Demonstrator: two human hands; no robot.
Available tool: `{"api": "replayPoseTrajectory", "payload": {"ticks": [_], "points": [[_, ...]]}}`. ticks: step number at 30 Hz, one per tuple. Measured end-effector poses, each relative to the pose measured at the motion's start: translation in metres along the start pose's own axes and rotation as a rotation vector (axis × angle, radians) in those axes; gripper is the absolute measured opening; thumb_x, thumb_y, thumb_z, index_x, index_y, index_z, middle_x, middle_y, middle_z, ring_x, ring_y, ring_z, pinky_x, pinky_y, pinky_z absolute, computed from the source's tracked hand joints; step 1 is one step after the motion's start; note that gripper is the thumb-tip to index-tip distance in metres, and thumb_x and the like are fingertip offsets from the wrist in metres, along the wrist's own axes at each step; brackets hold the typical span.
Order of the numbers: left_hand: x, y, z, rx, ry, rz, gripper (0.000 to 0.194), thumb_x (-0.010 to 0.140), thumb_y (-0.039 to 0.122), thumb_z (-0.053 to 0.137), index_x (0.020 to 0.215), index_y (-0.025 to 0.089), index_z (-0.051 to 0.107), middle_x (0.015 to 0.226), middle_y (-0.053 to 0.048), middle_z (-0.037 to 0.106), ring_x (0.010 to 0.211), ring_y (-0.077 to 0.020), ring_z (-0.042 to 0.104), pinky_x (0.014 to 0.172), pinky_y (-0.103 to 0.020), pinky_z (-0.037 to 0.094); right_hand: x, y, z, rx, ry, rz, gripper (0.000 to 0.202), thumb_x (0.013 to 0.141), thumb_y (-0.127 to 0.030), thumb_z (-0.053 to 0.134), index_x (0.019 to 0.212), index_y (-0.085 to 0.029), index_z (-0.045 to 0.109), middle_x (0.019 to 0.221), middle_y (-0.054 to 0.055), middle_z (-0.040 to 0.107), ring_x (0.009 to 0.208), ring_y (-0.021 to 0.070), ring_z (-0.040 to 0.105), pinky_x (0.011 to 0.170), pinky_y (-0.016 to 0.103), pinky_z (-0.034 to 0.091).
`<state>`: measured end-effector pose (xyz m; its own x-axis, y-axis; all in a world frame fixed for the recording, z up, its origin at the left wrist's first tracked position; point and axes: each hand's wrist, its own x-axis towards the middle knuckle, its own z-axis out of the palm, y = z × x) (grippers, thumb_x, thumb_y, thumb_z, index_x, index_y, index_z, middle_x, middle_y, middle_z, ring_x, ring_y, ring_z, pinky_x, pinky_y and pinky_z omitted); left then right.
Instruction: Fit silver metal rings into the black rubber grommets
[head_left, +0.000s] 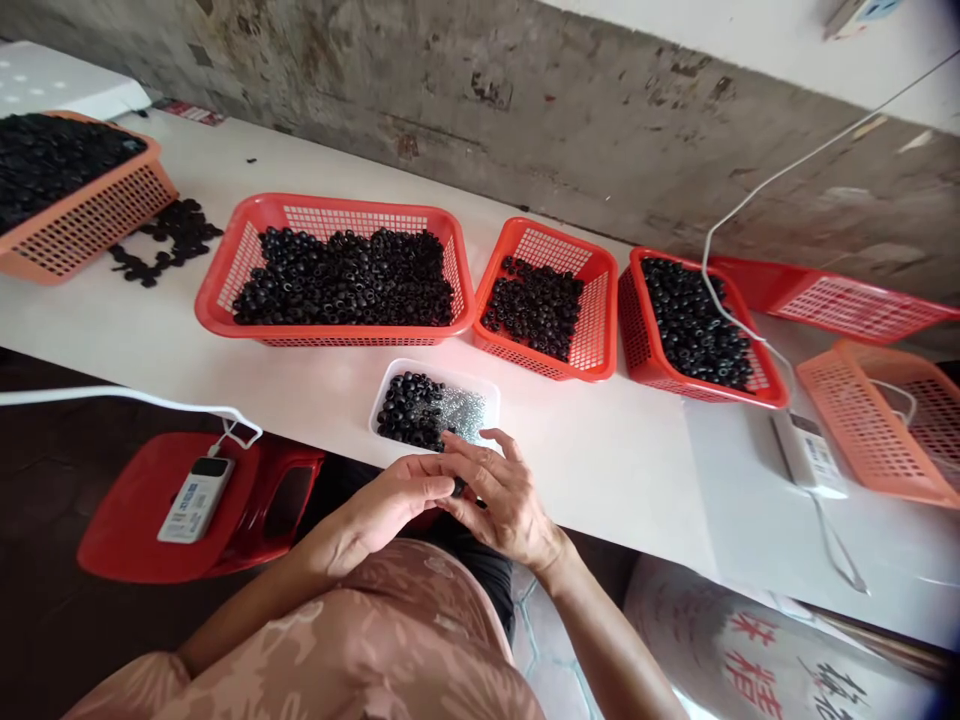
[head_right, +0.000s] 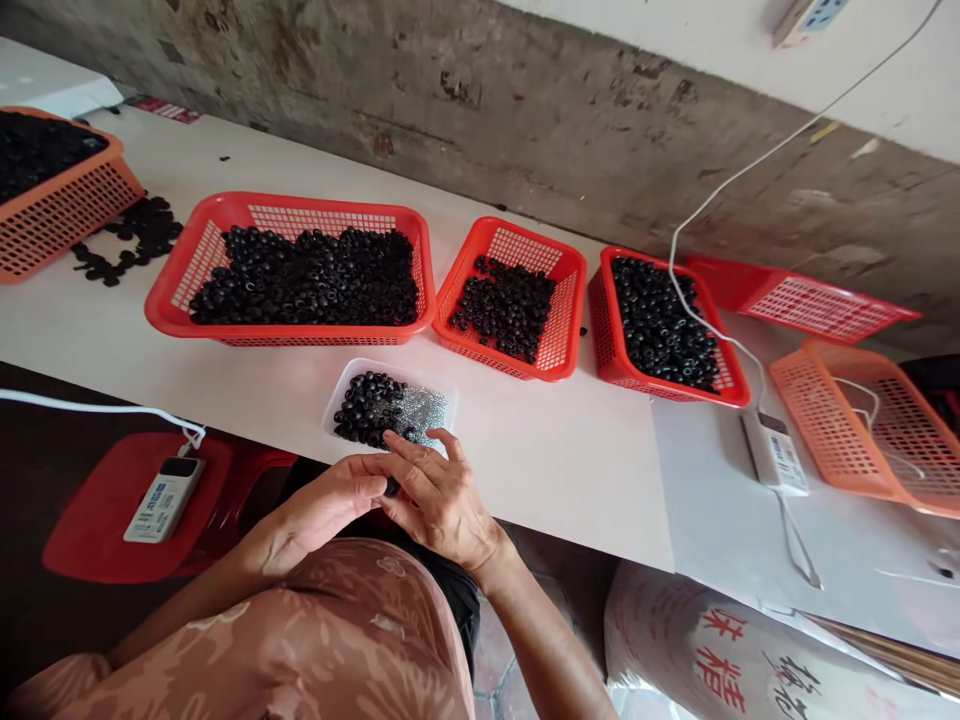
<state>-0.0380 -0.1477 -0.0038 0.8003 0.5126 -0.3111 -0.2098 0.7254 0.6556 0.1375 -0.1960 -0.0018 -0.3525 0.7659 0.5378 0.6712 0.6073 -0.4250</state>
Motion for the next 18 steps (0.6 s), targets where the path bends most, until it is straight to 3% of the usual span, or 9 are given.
{"api": "replayPoseTrajectory", "payload": {"ticks": [8, 11, 15, 18], "points": [[-0.001, -0.01, -0.005, -0.041, 0.073, 0.008, 0.024, 0.077, 0.036, 0.08, 0.086, 0.014, 0.074, 0.081, -0.006, 0.072, 0.076, -0.0193, 0.066, 0.075, -0.031, 0.05, -0.004, 0.0, 0.005, 0.03, -0.024, -0.018, 0.043, 0.102, -0.029, 0.05, 0.142, -0.012, 0.045, 0.133, 0.021, 0.064, 0.121, 0.024, 0.065, 0.105, 0.048, 0.045], [0.002, -0.009, -0.002, 0.021, 0.088, 0.019, 0.028, 0.077, 0.039, 0.079, 0.086, 0.014, 0.075, 0.079, -0.008, 0.071, 0.079, -0.0217, 0.066, 0.076, -0.032, 0.05, -0.005, -0.006, 0.007, -0.038, -0.027, 0.06, 0.041, 0.1, -0.025, 0.053, 0.139, -0.013, 0.048, 0.133, 0.021, 0.064, 0.118, 0.0251, 0.067, 0.103, 0.048, 0.046], [0.003, -0.007, 0.002, 0.176, 0.219, 0.09, 0.026, 0.076, 0.039, 0.08, 0.082, 0.015, 0.076, 0.079, -0.006, 0.072, 0.08, -0.0204, 0.064, 0.081, -0.032, 0.048, -0.007, -0.014, 0.007, -0.177, -0.004, 0.147, 0.036, 0.098, -0.021, 0.054, 0.133, -0.011, 0.052, 0.126, 0.02, 0.069, 0.115, 0.0273, 0.068, 0.102, 0.049, 0.045], [0.001, -0.005, 0.003, 0.276, 0.201, 0.103, 0.029, 0.079, 0.04, 0.077, 0.091, 0.014, 0.077, 0.082, -0.006, 0.072, 0.082, -0.0202, 0.062, 0.084, -0.032, 0.046, -0.009, -0.017, 0.008, -0.191, 0.023, 0.177, 0.034, 0.099, -0.019, 0.052, 0.132, -0.011, 0.052, 0.125, 0.02, 0.069, 0.112, 0.0268, 0.07, 0.101, 0.048, 0.046]]}}
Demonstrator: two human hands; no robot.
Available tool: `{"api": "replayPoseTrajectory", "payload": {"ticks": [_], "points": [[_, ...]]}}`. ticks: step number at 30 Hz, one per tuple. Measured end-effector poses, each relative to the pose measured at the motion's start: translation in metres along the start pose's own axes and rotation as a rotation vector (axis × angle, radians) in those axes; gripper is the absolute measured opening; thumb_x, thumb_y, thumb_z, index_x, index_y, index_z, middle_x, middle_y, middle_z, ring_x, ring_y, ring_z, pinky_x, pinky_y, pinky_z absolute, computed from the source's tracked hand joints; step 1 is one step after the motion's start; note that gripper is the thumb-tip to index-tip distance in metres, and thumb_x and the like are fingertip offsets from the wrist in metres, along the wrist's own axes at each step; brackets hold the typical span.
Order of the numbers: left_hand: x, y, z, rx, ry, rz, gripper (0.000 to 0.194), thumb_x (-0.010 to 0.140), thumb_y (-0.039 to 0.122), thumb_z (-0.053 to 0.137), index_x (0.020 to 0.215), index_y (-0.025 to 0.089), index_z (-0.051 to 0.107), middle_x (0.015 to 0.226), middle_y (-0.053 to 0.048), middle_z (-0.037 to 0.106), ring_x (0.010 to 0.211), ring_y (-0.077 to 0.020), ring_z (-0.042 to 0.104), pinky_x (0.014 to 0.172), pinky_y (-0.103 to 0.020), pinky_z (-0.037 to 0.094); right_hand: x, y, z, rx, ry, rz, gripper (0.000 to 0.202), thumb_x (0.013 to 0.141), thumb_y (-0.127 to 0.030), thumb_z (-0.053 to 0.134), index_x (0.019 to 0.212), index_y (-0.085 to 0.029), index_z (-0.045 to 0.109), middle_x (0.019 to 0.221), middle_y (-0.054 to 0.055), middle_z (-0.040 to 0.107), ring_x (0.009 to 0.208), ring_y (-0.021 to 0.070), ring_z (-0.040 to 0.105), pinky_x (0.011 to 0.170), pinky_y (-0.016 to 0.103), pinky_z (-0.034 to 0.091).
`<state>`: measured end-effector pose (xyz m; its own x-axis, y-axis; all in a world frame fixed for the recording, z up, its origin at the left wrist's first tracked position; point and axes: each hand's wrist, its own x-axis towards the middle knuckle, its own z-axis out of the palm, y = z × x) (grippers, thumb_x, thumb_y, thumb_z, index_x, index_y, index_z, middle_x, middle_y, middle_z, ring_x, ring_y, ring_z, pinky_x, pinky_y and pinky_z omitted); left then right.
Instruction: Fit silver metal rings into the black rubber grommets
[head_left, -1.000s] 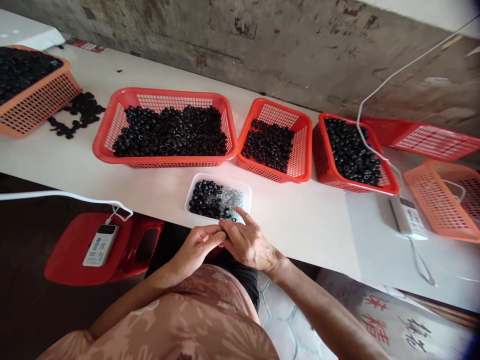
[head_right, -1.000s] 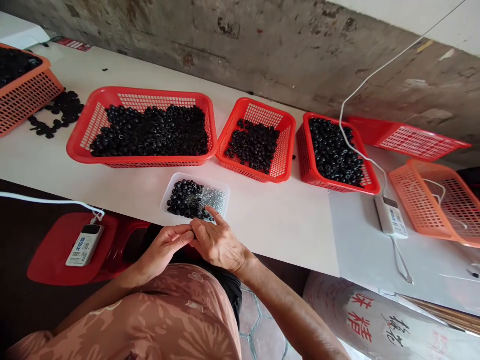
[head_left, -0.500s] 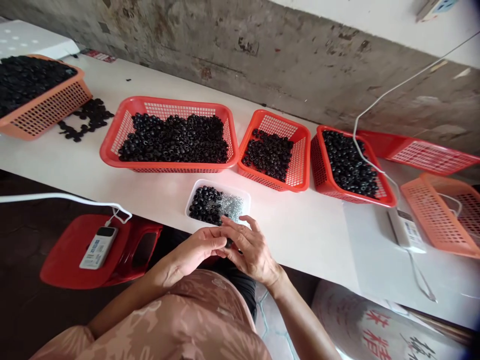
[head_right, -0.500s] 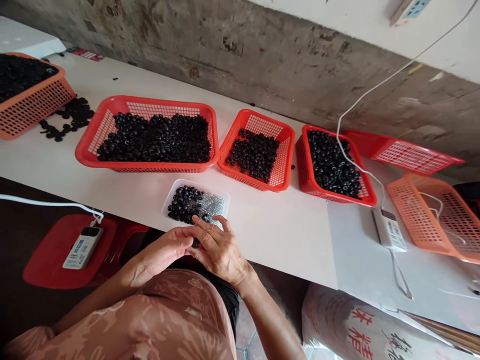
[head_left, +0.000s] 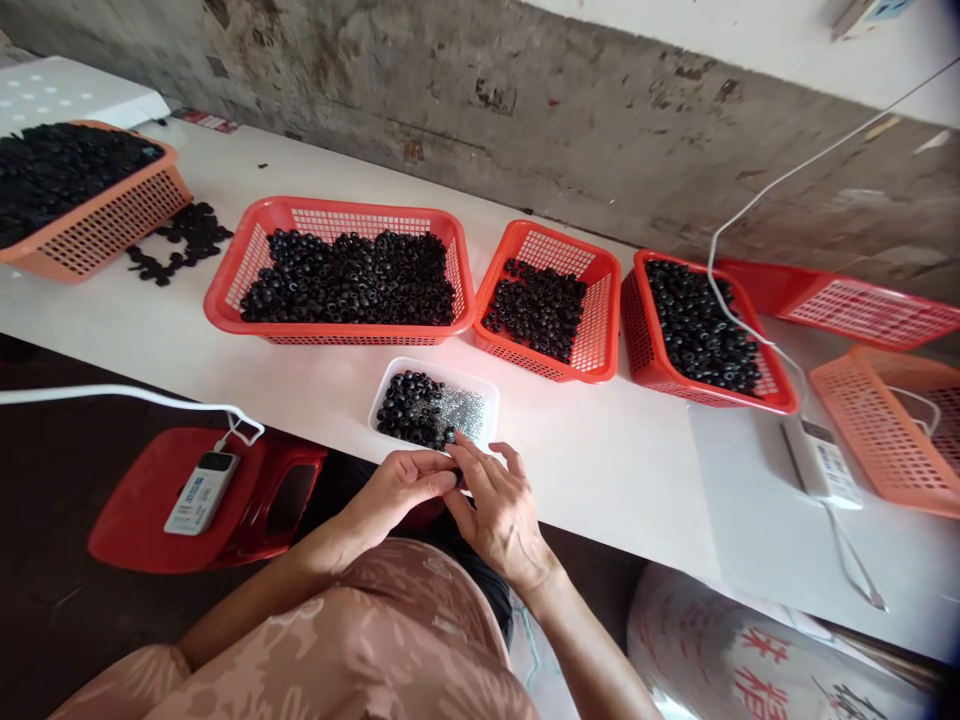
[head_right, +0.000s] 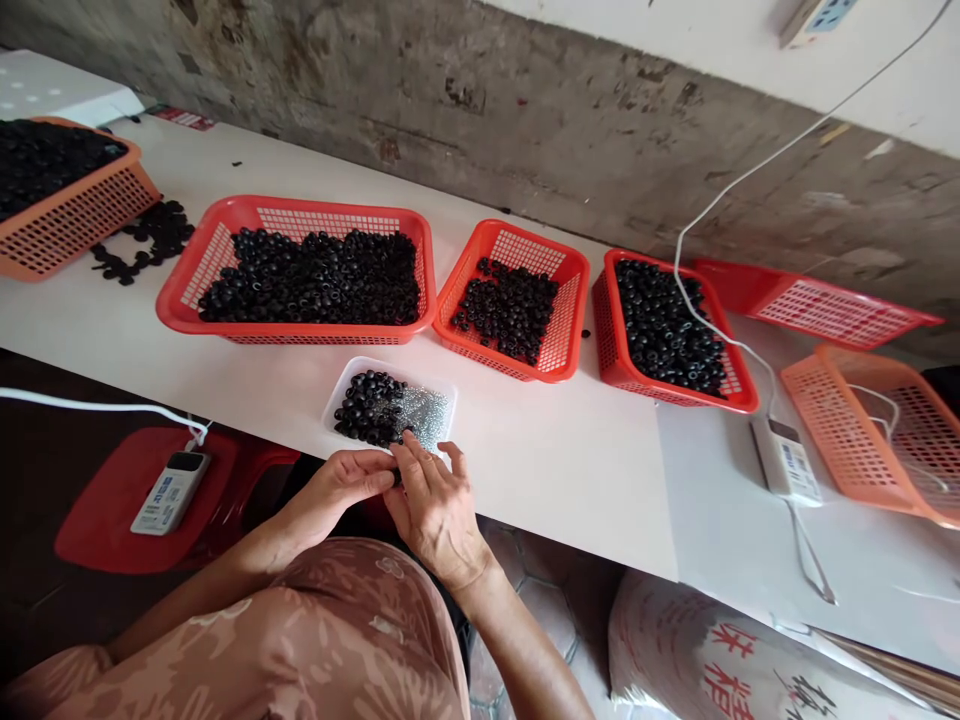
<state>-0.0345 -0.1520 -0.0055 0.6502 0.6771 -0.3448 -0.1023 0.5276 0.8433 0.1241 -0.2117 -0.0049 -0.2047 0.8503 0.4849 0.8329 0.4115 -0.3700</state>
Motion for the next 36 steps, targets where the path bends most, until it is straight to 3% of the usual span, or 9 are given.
{"api": "replayPoseTrajectory", "payload": {"ticks": [8, 13, 20, 22, 25, 27, 29, 31, 36], "points": [[-0.004, -0.005, 0.003, 0.069, 0.003, 0.031, 0.035, 0.081, 0.046, 0.074, 0.088, 0.012, 0.077, 0.074, -0.005, 0.069, 0.077, -0.0207, 0.06, 0.077, -0.032, 0.046, -0.007, 0.005, 0.009, -0.018, 0.057, -0.115, 0.05, 0.1, -0.014, 0.048, 0.147, -0.007, 0.035, 0.123, 0.024, 0.068, 0.122, 0.0302, 0.064, 0.099, 0.052, 0.055], [-0.007, -0.013, 0.005, 0.08, 0.027, 0.043, 0.038, 0.083, 0.05, 0.071, 0.077, 0.013, 0.074, 0.065, -0.004, 0.064, 0.076, -0.0222, 0.06, 0.073, -0.032, 0.047, -0.013, 0.011, 0.01, 0.003, 0.005, -0.245, 0.049, 0.098, -0.01, 0.049, 0.146, -0.005, 0.041, 0.116, 0.021, 0.071, 0.125, 0.0332, 0.062, 0.104, 0.056, 0.053], [-0.013, -0.011, -0.001, 0.187, -0.032, 0.074, 0.033, 0.085, 0.041, 0.072, 0.104, 0.014, 0.074, 0.098, -0.01, 0.074, 0.095, -0.0235, 0.065, 0.087, -0.033, 0.047, 0.017, 0.032, -0.016, 0.029, -0.012, -0.234, 0.046, 0.098, -0.017, 0.056, 0.143, -0.014, 0.048, 0.12, 0.017, 0.072, 0.119, 0.0279, 0.067, 0.104, 0.052, 0.053], [-0.015, -0.013, -0.003, 0.231, -0.009, 0.042, 0.039, 0.084, 0.042, 0.073, 0.112, 0.015, 0.072, 0.104, -0.012, 0.074, 0.099, -0.0235, 0.066, 0.088, -0.032, 0.047, 0.042, 0.052, -0.03, -0.033, 0.135, -0.14, 0.054, 0.097, -0.021, 0.06, 0.148, -0.017, 0.044, 0.127, 0.017, 0.068, 0.124, 0.0286, 0.063, 0.105, 0.052, 0.051], [-0.019, -0.018, -0.005, 0.263, -0.047, 0.017, 0.04, 0.084, 0.045, 0.072, 0.111, 0.015, 0.073, 0.105, -0.012, 0.075, 0.098, -0.0226, 0.067, 0.086, -0.031, 0.048, 0.073, 0.08, -0.047, -0.191, 0.392, 0.102, 0.066, 0.094, -0.038, 0.064, 0.151, -0.015, 0.04, 0.15, 0.022, 0.047, 0.144, 0.0366, 0.04, 0.11, 0.062, 0.042], [-0.023, -0.022, -0.01, 0.278, -0.101, 0.018, 0.039, 0.084, 0.045, 0.072, 0.109, 0.015, 0.074, 0.103, -0.011, 0.076, 0.096, -0.0216, 0.068, 0.085, -0.03, 0.049, 0.075, 0.087, -0.047, -0.162, 0.5, 0.173, 0.059, 0.094, -0.04, 0.063, 0.144, -0.012, 0.05, 0.146, 0.024, 0.051, 0.138, 0.0363, 0.049, 0.107, 0.057, 0.047], [-0.029, -0.029, -0.019, 0.321, -0.127, 0.031, 0.036, 0.084, 0.044, 0.073, 0.106, 0.016, 0.076, 0.099, -0.01, 0.077, 0.09, -0.0204, 0.069, 0.081, -0.028, 0.05, 0.06, 0.086, -0.038, -0.097, 0.576, 0.261, 0.039, 0.097, -0.038, 0.058, 0.125, -0.012, 0.066, 0.119, 0.019, 0.071, 0.113, 0.0314, 0.068, 0.097, 0.048, 0.055], [-0.032, -0.043, -0.034, 0.408, -0.114, 0.055, 0.035, 0.085, 0.044, 0.072, 0.104, 0.016, 0.077, 0.092, -0.009, 0.078, 0.084, -0.0191, 0.07, 0.075, -0.026, 0.05, 0.031, 0.086, -0.022, -0.107, 0.57, 0.396, 0.034, 0.096, -0.042, 0.057, 0.102, -0.014, 0.075, 0.094, 0.014, 0.076, 0.087, 0.0273, 0.073, 0.084, 0.041, 0.058], [-0.031, -0.107, -0.091, 0.912, -0.018, 0.069, 0.027, 0.086, 0.04, 0.072, 0.103, 0.019, 0.077, 0.094, -0.006, 0.078, 0.085, -0.0201, 0.072, 0.078, -0.027, 0.051, -0.045, 0.112, 0.014, 0.08, 0.372, 0.771, 0.047, 0.09, -0.058, 0.053, 0.108, -0.019, 0.073, 0.076, 0.008, 0.073, 0.059, 0.0246, 0.069, 0.051, 0.033, 0.055]]}}
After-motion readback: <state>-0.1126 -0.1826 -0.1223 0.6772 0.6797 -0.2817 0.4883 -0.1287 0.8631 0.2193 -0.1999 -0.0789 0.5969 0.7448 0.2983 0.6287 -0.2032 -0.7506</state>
